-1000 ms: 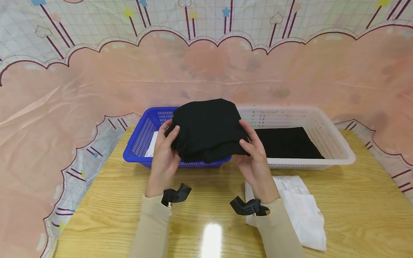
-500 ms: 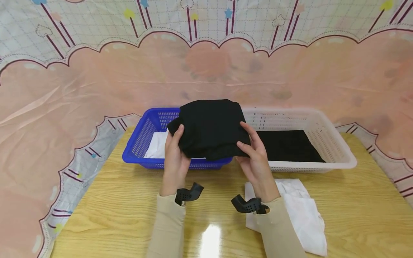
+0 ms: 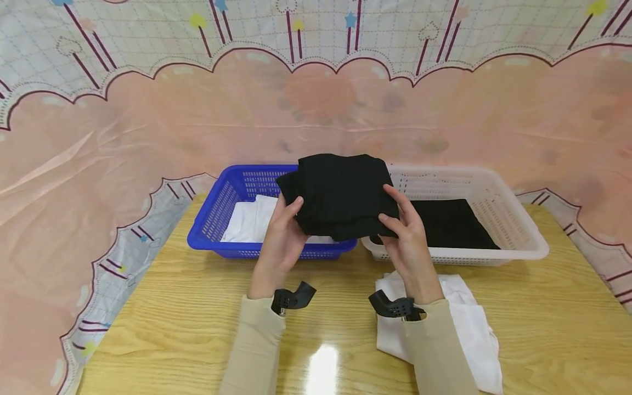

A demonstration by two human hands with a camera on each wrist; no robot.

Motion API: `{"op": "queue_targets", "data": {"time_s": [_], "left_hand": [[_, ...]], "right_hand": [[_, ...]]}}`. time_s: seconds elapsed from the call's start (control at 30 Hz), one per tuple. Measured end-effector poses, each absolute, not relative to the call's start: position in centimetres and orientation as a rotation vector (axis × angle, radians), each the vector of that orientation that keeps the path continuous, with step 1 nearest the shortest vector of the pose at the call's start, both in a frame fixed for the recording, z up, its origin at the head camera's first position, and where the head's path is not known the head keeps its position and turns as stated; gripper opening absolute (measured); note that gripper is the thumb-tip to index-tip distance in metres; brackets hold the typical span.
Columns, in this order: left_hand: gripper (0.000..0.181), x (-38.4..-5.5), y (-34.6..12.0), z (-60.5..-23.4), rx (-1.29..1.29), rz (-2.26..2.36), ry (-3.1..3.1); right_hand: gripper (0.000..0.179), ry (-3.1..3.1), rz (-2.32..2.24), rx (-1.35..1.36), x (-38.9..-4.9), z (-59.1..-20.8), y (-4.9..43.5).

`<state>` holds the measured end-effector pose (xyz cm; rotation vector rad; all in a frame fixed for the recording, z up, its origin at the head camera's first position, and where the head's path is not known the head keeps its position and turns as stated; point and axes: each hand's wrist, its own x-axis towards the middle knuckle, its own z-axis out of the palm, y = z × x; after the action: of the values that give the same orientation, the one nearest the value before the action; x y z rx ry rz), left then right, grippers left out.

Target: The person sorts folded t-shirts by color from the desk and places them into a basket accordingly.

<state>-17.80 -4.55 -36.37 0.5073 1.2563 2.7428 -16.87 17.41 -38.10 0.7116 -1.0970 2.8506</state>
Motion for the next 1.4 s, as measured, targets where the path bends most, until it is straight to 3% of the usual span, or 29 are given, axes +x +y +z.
{"op": "queue_targets", "data": {"time_s": [0.37, 0.6, 0.77, 0.93, 1.2, 1.4], "left_hand": [[0.052, -18.0, -2.0, -37.7, 0.445, 2.677, 1.417], [0.06, -18.0, -0.9, -38.1, 0.379, 2.643, 1.513], [0.063, -17.9, -0.7, -38.2, 0.258, 2.547, 1.674], [0.05, -17.9, -0.6, -38.2, 0.206, 2.393, 1.951], [0.023, -17.3, -1.0, -37.3, 0.489, 2.145, 2.218], [0.022, -17.7, -0.9, -37.8, 0.505, 2.037, 2.296]], "right_hand": [[0.046, -1.448, 2.673, 0.552, -17.1, -38.8, 20.7], [0.043, -2.289, 1.945, 0.304, -16.9, -38.8, 21.8], [0.029, -2.488, 1.632, 0.262, -16.9, -39.0, 22.0], [0.02, -2.532, 1.511, 0.252, -17.0, -39.3, 21.9], [0.026, -2.516, 1.516, 0.196, -17.2, -39.1, 21.4], [0.019, -2.521, 1.483, 0.181, -17.2, -39.0, 21.2]]}}
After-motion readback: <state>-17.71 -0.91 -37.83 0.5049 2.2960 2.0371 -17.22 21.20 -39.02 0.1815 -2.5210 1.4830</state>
